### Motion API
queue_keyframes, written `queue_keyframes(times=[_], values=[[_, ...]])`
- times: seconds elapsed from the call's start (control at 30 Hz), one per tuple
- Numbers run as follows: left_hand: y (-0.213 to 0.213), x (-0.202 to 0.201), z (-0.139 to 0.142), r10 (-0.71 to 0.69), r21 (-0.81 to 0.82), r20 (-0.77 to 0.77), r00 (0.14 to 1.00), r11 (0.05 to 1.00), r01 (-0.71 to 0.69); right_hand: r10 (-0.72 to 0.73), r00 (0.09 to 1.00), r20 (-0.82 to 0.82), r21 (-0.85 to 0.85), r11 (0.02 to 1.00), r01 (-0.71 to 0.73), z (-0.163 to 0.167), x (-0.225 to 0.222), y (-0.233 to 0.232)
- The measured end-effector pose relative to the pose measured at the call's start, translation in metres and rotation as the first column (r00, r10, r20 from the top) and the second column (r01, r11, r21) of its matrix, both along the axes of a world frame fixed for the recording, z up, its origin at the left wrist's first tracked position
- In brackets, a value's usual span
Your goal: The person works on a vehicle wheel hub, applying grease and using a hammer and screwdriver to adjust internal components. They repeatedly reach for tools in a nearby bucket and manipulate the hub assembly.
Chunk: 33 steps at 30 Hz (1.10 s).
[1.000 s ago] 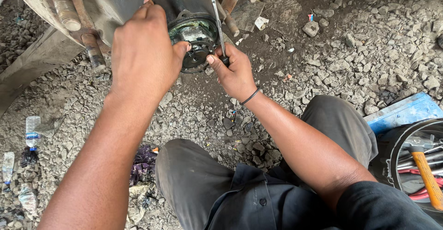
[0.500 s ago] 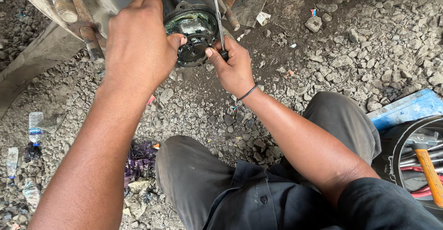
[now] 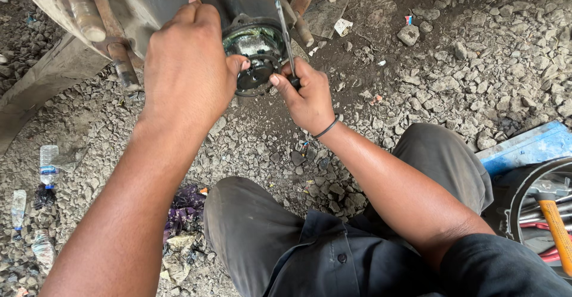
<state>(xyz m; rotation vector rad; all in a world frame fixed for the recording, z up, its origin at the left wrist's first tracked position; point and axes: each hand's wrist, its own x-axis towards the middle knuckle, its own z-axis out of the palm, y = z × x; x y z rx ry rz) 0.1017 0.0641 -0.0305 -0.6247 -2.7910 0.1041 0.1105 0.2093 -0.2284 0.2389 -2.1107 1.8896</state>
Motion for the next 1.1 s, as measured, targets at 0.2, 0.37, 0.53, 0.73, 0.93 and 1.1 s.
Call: queue_keyframes(times=[0.2, 0.37, 0.53, 0.73, 0.93, 1.1], values=[[0.008, -0.008, 0.004, 0.064, 0.004, 0.073, 0.995, 0.998, -0.065, 0.016, 0.998, -0.060, 0.066, 0.998, -0.012, -0.003, -0.010, 0.004], [0.009, -0.012, 0.003, 0.084, -0.028, 0.070, 0.994, 0.996, -0.082, 0.022, 0.998, -0.055, 0.047, 0.999, -0.020, -0.005, -0.016, 0.002], [0.012, -0.007, 0.000, 0.094, -0.047, 0.051, 0.994, 0.995, -0.092, -0.041, 0.983, 0.180, 0.047, 0.998, 0.033, 0.011, 0.031, 0.008], [0.005, -0.003, 0.000, 0.032, -0.008, 0.026, 0.999, 0.999, -0.032, 0.289, 0.817, 0.500, 0.095, 0.918, -0.384, 0.035, 0.104, 0.004], [0.005, -0.003, -0.002, 0.008, -0.033, -0.002, 1.000, 0.999, -0.009, 0.467, 0.670, 0.577, -0.291, 0.884, -0.366, 0.043, 0.106, -0.008], [0.002, -0.003, -0.004, 0.044, -0.055, 0.000, 0.999, 0.998, -0.044, 0.492, 0.654, 0.574, -0.360, 0.870, -0.338, 0.044, 0.110, -0.006]])
